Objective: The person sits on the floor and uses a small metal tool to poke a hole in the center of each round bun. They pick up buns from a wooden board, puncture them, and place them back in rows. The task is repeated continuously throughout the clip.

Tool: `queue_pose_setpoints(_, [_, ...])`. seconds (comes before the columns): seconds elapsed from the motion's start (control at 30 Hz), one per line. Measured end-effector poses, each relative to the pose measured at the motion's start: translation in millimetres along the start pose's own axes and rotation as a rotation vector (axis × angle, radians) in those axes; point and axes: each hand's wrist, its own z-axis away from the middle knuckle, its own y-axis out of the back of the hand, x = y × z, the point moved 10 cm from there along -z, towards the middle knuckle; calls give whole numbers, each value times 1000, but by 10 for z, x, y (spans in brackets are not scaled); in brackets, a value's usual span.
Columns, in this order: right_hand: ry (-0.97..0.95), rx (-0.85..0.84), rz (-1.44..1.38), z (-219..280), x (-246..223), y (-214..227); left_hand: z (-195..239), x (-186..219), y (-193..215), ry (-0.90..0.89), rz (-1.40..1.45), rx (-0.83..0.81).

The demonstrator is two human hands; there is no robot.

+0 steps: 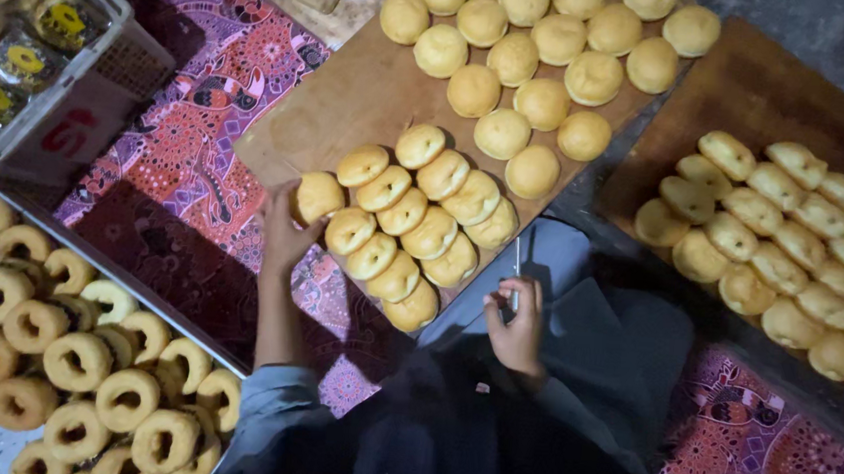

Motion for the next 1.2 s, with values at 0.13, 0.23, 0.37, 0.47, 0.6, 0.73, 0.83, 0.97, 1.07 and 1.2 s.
queue_pose_setpoints(0.13, [34,61,8,57,208,196,-217,-180,-33,223,316,-110])
queue_pose_setpoints(0.23, [-79,100,-25,148,650,340,-155,-149,-140,294,221,-261])
queue_pose_setpoints(0.37, [-443,90,-188,366,1482,570,-11,-51,-255,490,224,-484])
queue_pose_setpoints(0.47, [-231,186,-244,423,1539,927,-90,142,-181,443,-213,-504])
queue_pose_setpoints(0.6, [-304,264,-111,581,1663,1396,-479,1459,-494,35,-129,69])
queue_pose_setpoints(0.73, [-408,291,-161,650,1693,1648,-448,2798,-1890,-202,-261,-310])
queue_pose_setpoints(0.83, [-445,345,-279,608,1653,1736,-376,3133,-2373,-161,-470,-487])
queue_pose_setpoints(0.97, [-500,389,-476,493,1470,1787,-260,3176,-2491,-32,-327,-490])
queue_pose_setpoints(1.07, [-563,307,-427,387,1180,1716,3,3161,-2594,-42,13,-631])
queue_pose_setpoints(1.2, [-381,273,-286,-52,637,1714,268,3195,-2287,109,951,-514])
